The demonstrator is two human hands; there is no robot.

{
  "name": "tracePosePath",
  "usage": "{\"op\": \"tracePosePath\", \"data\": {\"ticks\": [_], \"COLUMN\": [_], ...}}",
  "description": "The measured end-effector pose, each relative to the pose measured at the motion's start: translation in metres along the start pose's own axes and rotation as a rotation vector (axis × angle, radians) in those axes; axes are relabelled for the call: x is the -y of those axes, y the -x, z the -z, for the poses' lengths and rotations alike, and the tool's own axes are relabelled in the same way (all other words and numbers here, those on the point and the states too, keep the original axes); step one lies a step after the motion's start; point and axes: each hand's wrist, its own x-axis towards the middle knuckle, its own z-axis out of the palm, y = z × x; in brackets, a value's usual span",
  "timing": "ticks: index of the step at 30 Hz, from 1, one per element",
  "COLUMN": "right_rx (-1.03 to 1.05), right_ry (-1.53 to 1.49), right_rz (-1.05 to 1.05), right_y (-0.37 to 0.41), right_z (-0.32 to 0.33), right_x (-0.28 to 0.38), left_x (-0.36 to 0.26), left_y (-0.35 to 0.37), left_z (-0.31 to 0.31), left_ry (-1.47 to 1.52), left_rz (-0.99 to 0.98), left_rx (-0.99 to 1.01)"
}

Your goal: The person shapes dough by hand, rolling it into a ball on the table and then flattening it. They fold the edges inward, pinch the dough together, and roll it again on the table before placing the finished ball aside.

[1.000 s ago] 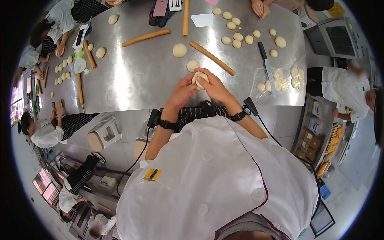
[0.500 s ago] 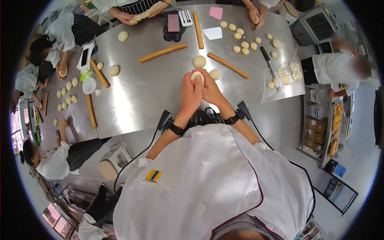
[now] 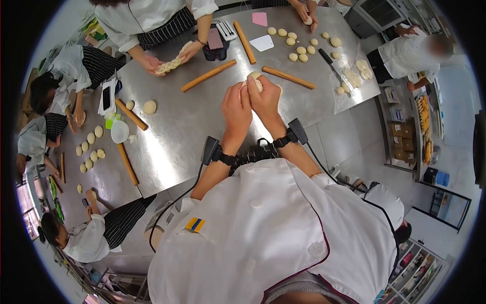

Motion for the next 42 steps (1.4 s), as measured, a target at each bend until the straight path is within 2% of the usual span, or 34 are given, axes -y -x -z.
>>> {"op": "tracePosePath", "data": {"ticks": [2, 3, 5, 6, 8, 9, 10, 11, 12, 13, 14, 15, 16, 17, 18, 19, 22, 24, 26, 28, 29, 30, 32, 33, 35, 36, 38, 39, 40, 41, 42], "right_rx": [-0.047, -0.053, -0.005, -0.005, 0.309, 0.513, 0.511, 0.671, 0.829, 0.745, 0.746, 0.690, 0.618, 0.613, 0.402, 0.198, 0.229, 0.235, 0.503, 0.492, 0.497, 0.506, 0.465, 0.449, 0.432, 0.449, 0.471, 0.424, 0.378, 0.382, 0.141], "right_ry": [0.141, 0.144, 0.099, 0.096, -0.349, -0.536, -0.540, -0.467, -0.391, -0.130, -0.134, 0.151, 0.433, 0.428, 0.430, 0.430, 0.258, 0.343, 0.010, 0.028, 0.106, 0.186, 0.194, 0.186, 0.178, 0.157, 0.138, 0.129, 0.120, 0.121, -0.027], "right_rz": [0.160, 0.165, 0.156, 0.163, -0.085, -0.217, -0.221, -0.184, -0.141, 0.067, 0.066, 0.201, 0.334, 0.336, 0.414, 0.486, 0.511, 0.561, 0.518, 0.527, 0.631, 0.735, 0.759, 0.837, 0.922, 0.959, 0.993, 0.886, 0.776, 0.774, 0.586], "right_y": [-0.011, -0.017, -0.032, -0.042, -0.060, -0.064, -0.067, -0.071, -0.076, -0.077, -0.078, -0.081, -0.084, -0.083, -0.078, -0.072, -0.042, -0.040, -0.055, -0.069, -0.076, -0.082, -0.090, -0.096, -0.100, -0.102, -0.098, -0.093, -0.087, -0.077, -0.066], "right_z": [0.003, 0.008, 0.019, 0.023, 0.029, 0.036, 0.036, 0.034, 0.030, 0.023, 0.027, 0.032, 0.033, 0.027, 0.020, 0.017, 0.021, 0.025, 0.026, 0.036, 0.039, 0.040, 0.037, 0.035, 0.031, 0.029, 0.025, 0.022, 0.019, 0.011, 0.000], "right_x": [-0.004, -0.001, 0.006, 0.008, 0.010, 0.017, 0.022, 0.026, 0.033, 0.041, 0.049, 0.062, 0.068, 0.059, 0.043, 0.038, 0.042, 0.041, 0.023, 0.027, 0.022, 0.019, 0.013, 0.011, 0.012, 0.013, 0.014, 0.012, 0.015, 0.019, 0.032], "left_x": [0.001, -0.005, -0.015, -0.014, -0.007, -0.005, -0.003, -0.003, -0.005, -0.010, -0.013, -0.017, -0.020, -0.022, -0.022, -0.014, 0.004, -0.006, 0.004, 0.000, -0.003, -0.011, -0.027, -0.009, 0.043, 0.041, 0.038, 0.030, 0.018, 0.006, -0.003], "left_y": [-0.003, -0.004, -0.009, -0.016, -0.038, -0.051, -0.063, -0.071, -0.074, -0.076, -0.075, -0.075, -0.076, -0.077, -0.076, -0.071, -0.070, -0.069, -0.061, -0.063, -0.066, -0.069, -0.073, -0.071, -0.071, -0.074, -0.073, -0.075, -0.076, -0.077, -0.079], "left_z": [0.005, 0.007, 0.013, 0.014, 0.020, 0.022, 0.024, 0.023, 0.016, 0.006, 0.000, 0.000, 0.002, 0.003, 0.003, 0.000, -0.006, -0.001, 0.002, 0.013, 0.017, 0.019, 0.020, 0.009, -0.020, -0.017, -0.010, -0.008, -0.007, -0.004, -0.001], "left_ry": [-0.037, -0.031, 0.337, 0.338, 0.796, 0.791, 1.174, 1.563, 1.562, 1.510, 1.455, 1.545, 1.538, 1.497, 1.453, 1.452, 1.611, 1.654, 1.692, 1.884, 1.939, 1.938, 1.680, 1.681, 2.395, 2.396, 1.892, 1.895, 1.729, 1.563, 1.568], "left_rz": [0.026, 0.021, 0.433, 0.428, 0.566, 0.565, 0.735, 0.898, 0.895, 0.835, 0.781, 0.841, 0.840, 0.964, 1.090, 1.096, 1.061, 1.123, 1.068, 1.034, 1.064, 1.066, 1.057, 1.057, 0.799, 0.792, 0.949, 0.946, 0.954, 0.957, 0.956], "left_rx": [0.050, 0.050, 0.218, 0.214, 0.238, 0.241, 0.310, 0.373, 0.373, 0.384, 0.391, 0.279, 0.278, 0.200, 0.117, 0.111, 0.209, 0.186, 0.237, 0.362, 0.411, 0.420, 0.505, 0.507, 0.848, 0.849, 0.454, 0.453, 0.364, 0.277, 0.272]}}
